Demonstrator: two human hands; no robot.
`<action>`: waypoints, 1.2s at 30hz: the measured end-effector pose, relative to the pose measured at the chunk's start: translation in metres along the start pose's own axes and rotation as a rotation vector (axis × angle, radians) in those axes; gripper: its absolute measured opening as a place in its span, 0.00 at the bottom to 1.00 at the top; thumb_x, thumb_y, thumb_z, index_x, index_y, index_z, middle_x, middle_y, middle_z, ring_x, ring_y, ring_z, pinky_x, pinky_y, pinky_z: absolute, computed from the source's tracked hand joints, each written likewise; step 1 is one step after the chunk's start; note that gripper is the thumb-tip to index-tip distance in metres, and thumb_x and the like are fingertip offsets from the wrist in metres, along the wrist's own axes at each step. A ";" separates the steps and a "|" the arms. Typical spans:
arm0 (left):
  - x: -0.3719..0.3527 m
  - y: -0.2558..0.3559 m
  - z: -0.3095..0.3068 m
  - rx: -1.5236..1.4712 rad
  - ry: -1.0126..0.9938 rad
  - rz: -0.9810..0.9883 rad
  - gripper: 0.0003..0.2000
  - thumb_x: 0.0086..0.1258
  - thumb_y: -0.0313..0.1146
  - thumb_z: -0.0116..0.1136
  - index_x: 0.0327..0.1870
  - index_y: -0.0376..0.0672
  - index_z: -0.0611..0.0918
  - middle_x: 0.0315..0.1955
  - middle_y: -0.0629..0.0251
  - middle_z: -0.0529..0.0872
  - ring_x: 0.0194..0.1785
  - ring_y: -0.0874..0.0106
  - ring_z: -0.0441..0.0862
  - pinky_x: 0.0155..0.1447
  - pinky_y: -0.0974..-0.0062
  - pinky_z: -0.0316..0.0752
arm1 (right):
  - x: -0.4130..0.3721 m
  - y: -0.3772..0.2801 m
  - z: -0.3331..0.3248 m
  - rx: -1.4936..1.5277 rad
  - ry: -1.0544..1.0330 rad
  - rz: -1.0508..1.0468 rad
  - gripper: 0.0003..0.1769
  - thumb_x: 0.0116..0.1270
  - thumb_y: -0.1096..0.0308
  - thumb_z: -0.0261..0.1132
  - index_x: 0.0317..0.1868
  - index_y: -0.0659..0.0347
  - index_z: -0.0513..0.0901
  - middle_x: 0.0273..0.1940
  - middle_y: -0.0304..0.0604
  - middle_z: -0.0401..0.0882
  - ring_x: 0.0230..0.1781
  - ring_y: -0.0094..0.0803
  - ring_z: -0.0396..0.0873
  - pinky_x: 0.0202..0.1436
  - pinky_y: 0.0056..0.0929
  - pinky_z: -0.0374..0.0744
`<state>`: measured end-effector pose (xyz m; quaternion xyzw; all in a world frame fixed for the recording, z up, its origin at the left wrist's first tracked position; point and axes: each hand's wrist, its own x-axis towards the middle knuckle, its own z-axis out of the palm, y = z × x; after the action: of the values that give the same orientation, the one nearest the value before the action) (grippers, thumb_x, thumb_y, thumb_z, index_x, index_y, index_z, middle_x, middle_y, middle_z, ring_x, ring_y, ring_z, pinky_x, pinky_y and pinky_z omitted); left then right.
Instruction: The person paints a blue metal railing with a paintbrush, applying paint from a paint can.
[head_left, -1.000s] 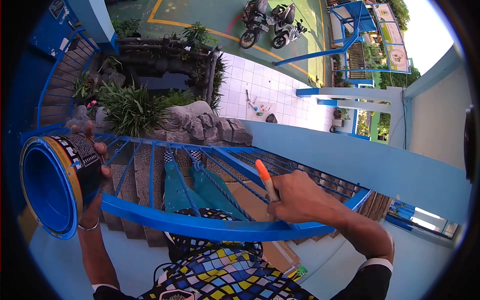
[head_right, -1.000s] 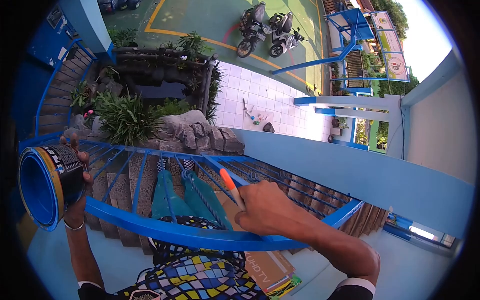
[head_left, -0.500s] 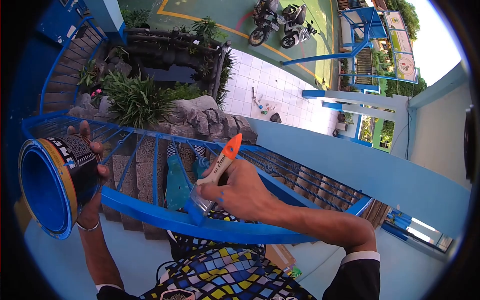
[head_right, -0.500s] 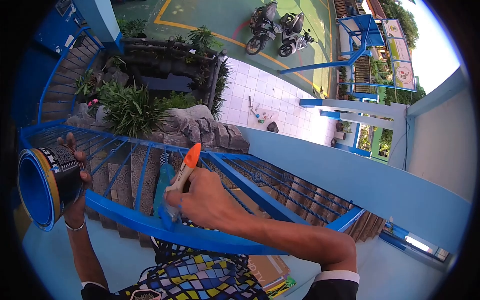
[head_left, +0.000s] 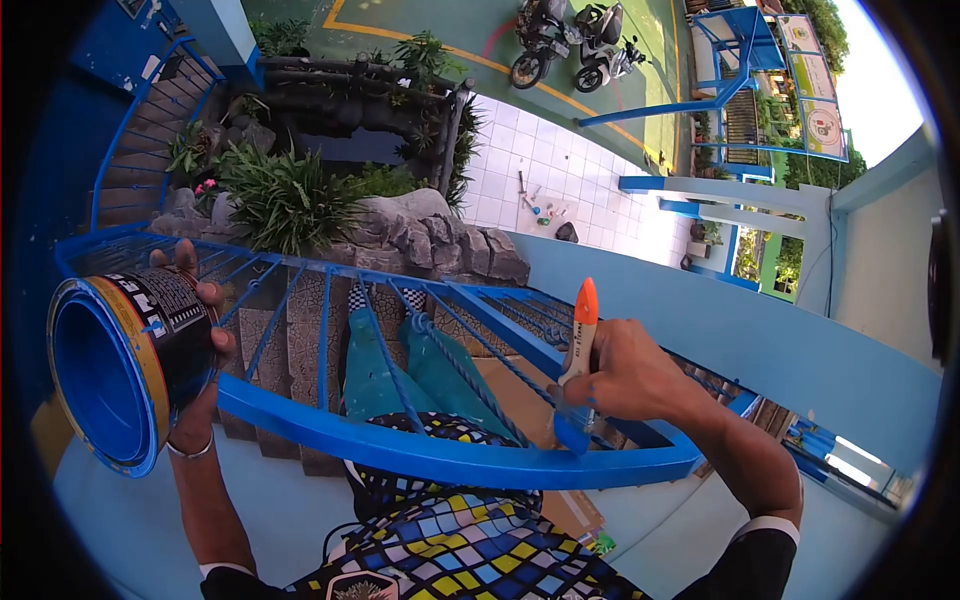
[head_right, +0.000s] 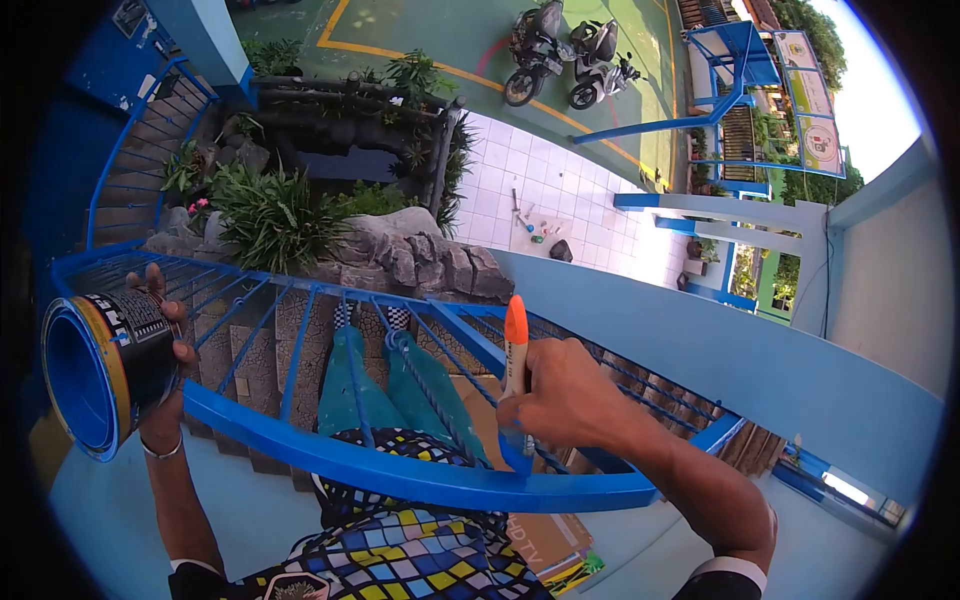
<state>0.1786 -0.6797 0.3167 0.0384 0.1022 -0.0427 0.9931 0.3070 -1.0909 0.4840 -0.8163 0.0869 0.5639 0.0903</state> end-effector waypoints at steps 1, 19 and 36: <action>0.000 0.000 -0.001 0.005 -0.008 0.001 0.41 0.71 0.46 0.71 0.83 0.53 0.62 0.83 0.62 0.60 0.76 0.55 0.69 0.70 0.37 0.78 | 0.005 -0.010 0.006 0.013 -0.052 -0.081 0.13 0.53 0.67 0.75 0.32 0.70 0.86 0.25 0.54 0.84 0.26 0.40 0.86 0.34 0.39 0.82; -0.009 0.002 0.012 -0.019 -0.041 0.096 0.41 0.70 0.46 0.72 0.82 0.53 0.63 0.83 0.65 0.60 0.76 0.55 0.67 0.71 0.36 0.75 | 0.124 -0.092 0.118 0.523 -0.439 -0.929 0.16 0.65 0.71 0.79 0.51 0.65 0.88 0.48 0.46 0.91 0.49 0.35 0.88 0.57 0.37 0.84; -0.027 0.005 0.004 -0.010 -0.005 0.149 0.41 0.71 0.45 0.71 0.82 0.53 0.63 0.83 0.65 0.59 0.76 0.57 0.67 0.71 0.38 0.75 | 0.170 -0.102 0.078 0.228 -1.044 -0.857 0.24 0.54 0.67 0.85 0.50 0.65 0.87 0.43 0.45 0.92 0.48 0.35 0.88 0.57 0.35 0.81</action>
<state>0.1534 -0.6729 0.3262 0.0408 0.0970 0.0319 0.9939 0.3209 -0.9794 0.3033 -0.3853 -0.2402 0.7853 0.4209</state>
